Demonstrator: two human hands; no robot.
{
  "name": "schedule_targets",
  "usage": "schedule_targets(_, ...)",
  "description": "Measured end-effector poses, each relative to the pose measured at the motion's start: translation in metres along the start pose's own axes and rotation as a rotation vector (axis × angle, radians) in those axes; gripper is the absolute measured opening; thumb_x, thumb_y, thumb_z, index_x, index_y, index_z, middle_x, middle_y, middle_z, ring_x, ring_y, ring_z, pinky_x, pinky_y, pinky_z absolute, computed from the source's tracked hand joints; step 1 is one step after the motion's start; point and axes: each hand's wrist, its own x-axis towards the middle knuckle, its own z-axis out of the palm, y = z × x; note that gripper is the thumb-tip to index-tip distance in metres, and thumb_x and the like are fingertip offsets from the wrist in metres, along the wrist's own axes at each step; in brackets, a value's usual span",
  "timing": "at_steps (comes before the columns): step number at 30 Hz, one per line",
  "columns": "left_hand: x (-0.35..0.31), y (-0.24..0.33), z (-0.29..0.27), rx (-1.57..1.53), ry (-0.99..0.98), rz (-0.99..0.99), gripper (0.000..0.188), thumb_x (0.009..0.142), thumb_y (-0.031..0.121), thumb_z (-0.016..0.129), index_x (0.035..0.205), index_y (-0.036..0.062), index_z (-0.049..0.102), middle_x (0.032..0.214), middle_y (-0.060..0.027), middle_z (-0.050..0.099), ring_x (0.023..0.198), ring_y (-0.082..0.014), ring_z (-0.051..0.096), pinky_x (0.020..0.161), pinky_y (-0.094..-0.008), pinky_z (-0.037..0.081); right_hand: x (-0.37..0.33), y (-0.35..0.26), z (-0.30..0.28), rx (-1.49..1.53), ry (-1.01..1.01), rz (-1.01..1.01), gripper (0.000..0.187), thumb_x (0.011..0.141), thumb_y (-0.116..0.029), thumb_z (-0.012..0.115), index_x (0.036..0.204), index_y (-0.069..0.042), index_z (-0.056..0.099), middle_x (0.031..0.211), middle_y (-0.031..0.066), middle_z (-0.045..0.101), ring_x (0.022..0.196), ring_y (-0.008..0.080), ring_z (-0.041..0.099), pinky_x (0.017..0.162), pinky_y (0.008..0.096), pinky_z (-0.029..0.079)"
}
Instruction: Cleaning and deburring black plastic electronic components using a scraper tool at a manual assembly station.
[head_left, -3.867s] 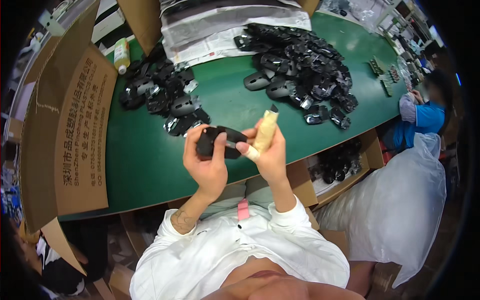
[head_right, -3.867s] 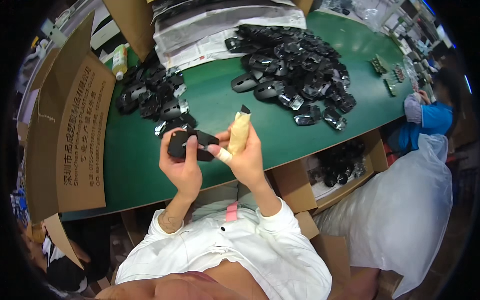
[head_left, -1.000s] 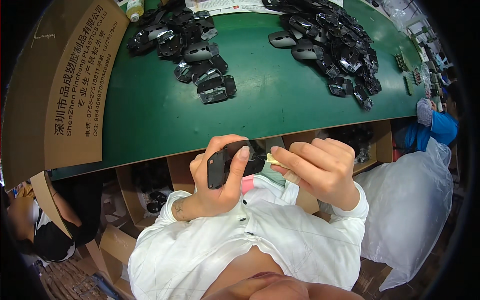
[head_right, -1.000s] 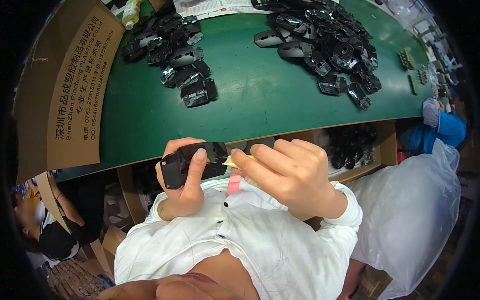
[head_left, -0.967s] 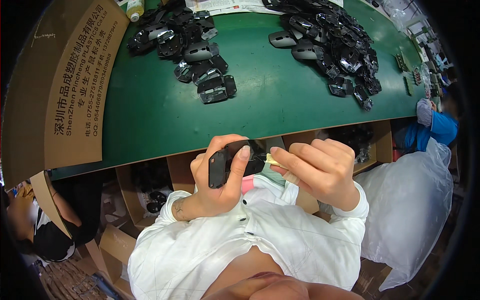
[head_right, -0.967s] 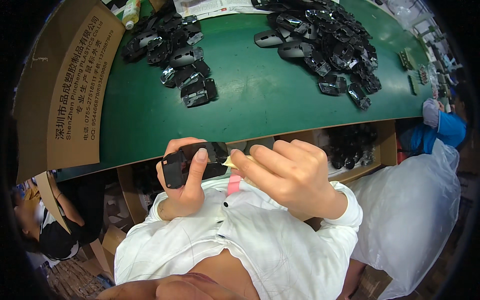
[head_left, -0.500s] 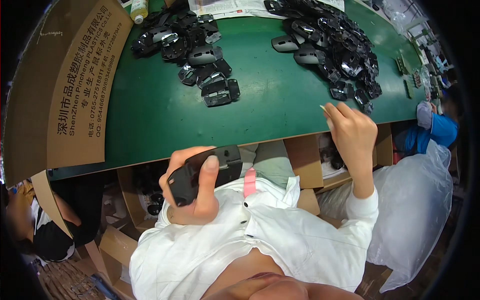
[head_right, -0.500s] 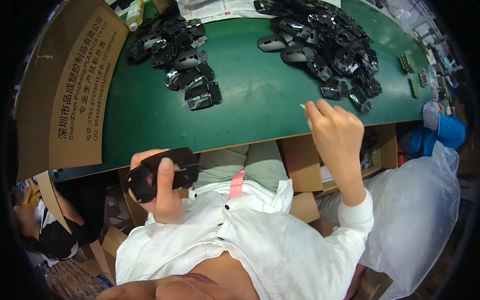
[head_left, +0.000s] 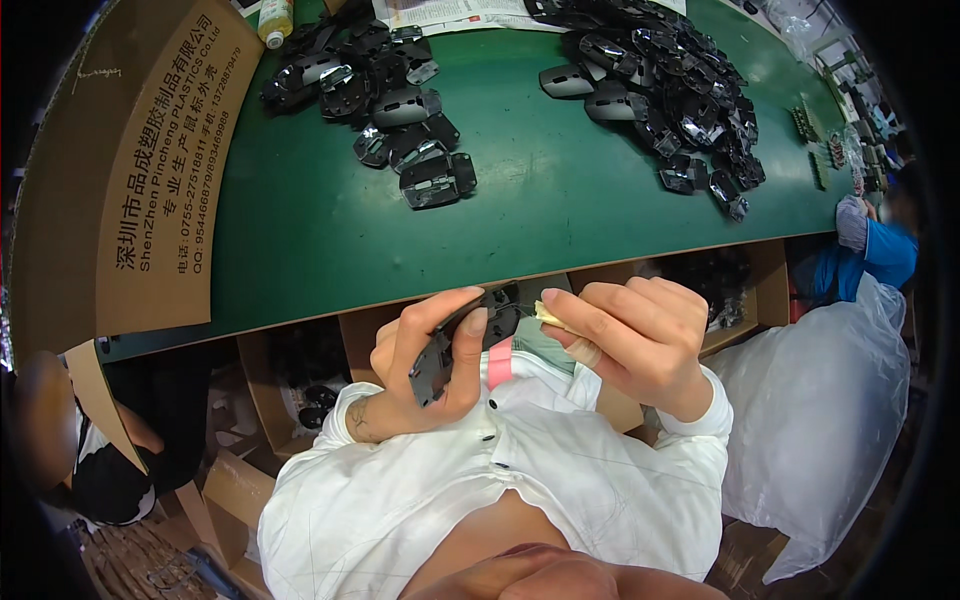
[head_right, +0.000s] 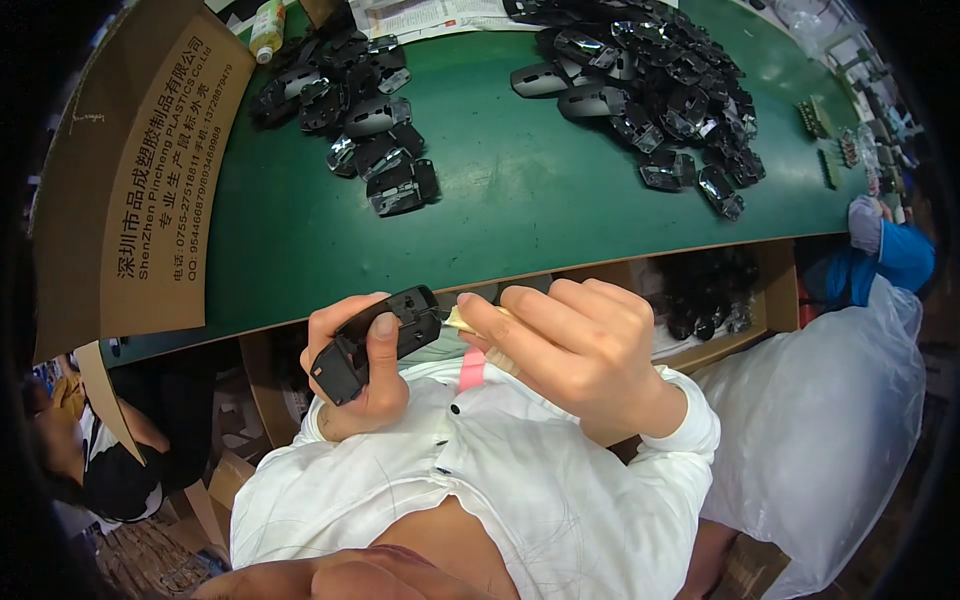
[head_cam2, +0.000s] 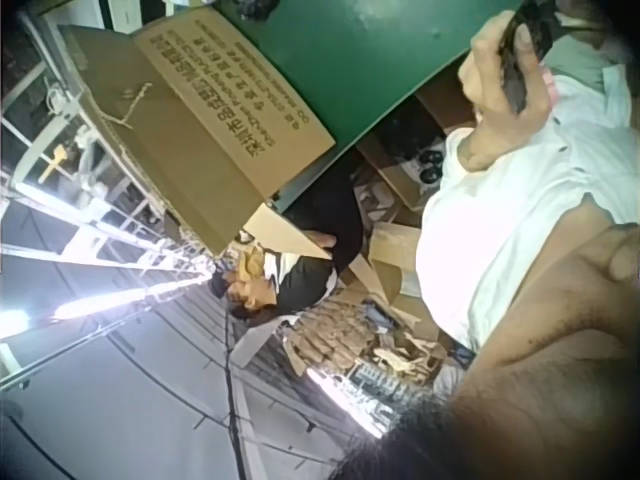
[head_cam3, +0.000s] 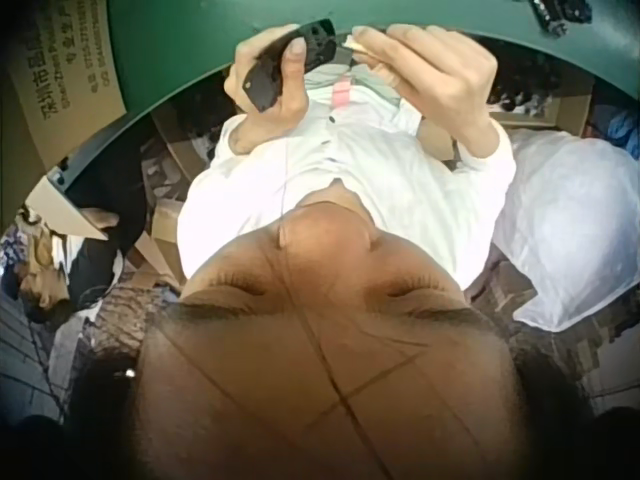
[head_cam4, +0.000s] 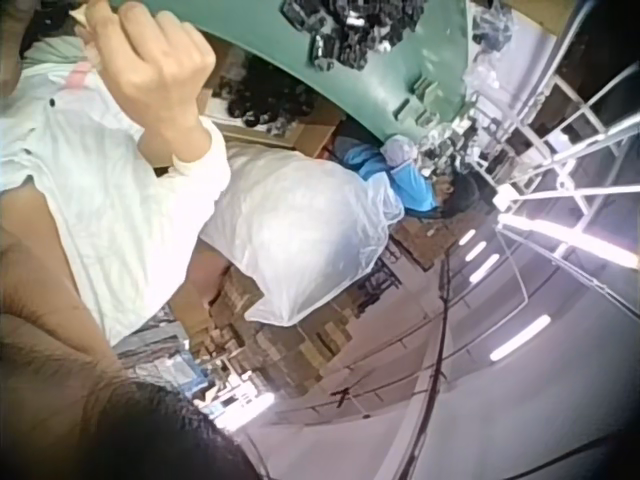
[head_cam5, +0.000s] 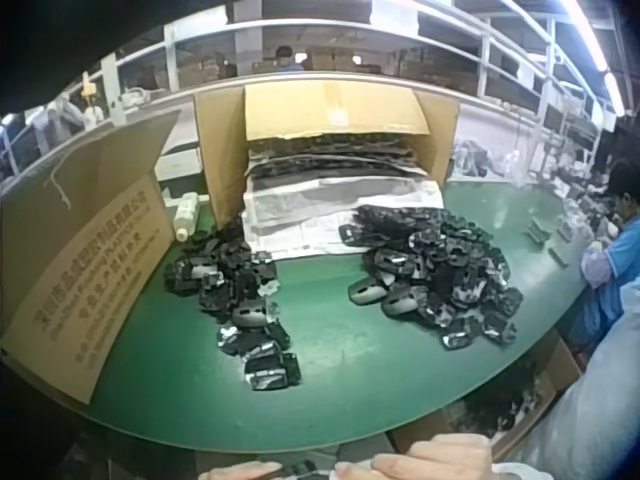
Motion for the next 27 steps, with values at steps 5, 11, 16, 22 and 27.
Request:
schedule_targets(5,-0.0008,-0.0006,0.0012,0.02,-0.005,0.045,0.021,0.08,-0.005,0.065,0.101,-0.006,0.062,0.082,-0.0113,0.07,0.048,-0.0112,0.049,0.046,-0.0205,0.043,-0.001,0.0001,0.0005,-0.018,0.006,-0.015,0.021,0.07,-0.017,0.079,0.089,-0.008,0.075,0.075,0.0001,0.063,0.05,0.0097,0.042,0.045,0.0227,0.034)
schedule_targets(11,-0.0011,-0.0021,0.0028,0.016,-0.031,0.045,0.022,0.079,-0.007,0.065,0.101,-0.0071,0.062,0.082,-0.012,0.07,0.048,-0.0112,0.049,0.046,-0.0204,0.042,0.0012,-0.0006,0.0005,-0.073,0.006,-0.048,0.02,0.07,-0.017,0.078,0.088,-0.009,0.075,0.074,-0.0008,0.063,0.05,0.0087,0.04,0.044,0.0223,0.032)
schedule_targets(16,-0.001,-0.0027,0.0042,0.02,-0.031,0.053,0.022,0.079,-0.007,0.065,0.101,-0.0076,0.062,0.081,-0.0121,0.069,0.048,-0.0113,0.048,0.046,-0.0207,0.042,0.0029,0.0,-0.0001,-0.139,0.002,-0.094,0.018,0.071,-0.017,0.077,0.087,-0.01,0.075,0.073,-0.002,0.061,0.049,0.0078,0.038,0.043,0.022,0.03)
schedule_targets(22,-0.0005,-0.0025,0.0046,0.029,-0.024,0.06,0.023,0.079,-0.008,0.065,0.101,-0.0081,0.062,0.081,-0.0124,0.069,0.048,-0.0117,0.049,0.046,-0.0211,0.043,0.0031,0.0012,-0.0013,-0.185,-0.009,-0.122,0.016,0.072,-0.017,0.076,0.087,-0.011,0.075,0.072,-0.0031,0.06,0.049,0.0074,0.035,0.042,0.022,0.028)
schedule_targets(27,0.0,-0.0019,0.0043,0.048,-0.04,0.066,0.024,0.078,-0.009,0.065,0.101,-0.0085,0.061,0.081,-0.0133,0.069,0.05,-0.0127,0.05,0.047,-0.0217,0.044,0.0036,0.0016,-0.001,-0.197,-0.01,-0.125,0.015,0.072,-0.017,0.076,0.087,-0.012,0.075,0.072,-0.0033,0.06,0.049,0.0075,0.034,0.042,0.0217,0.027)
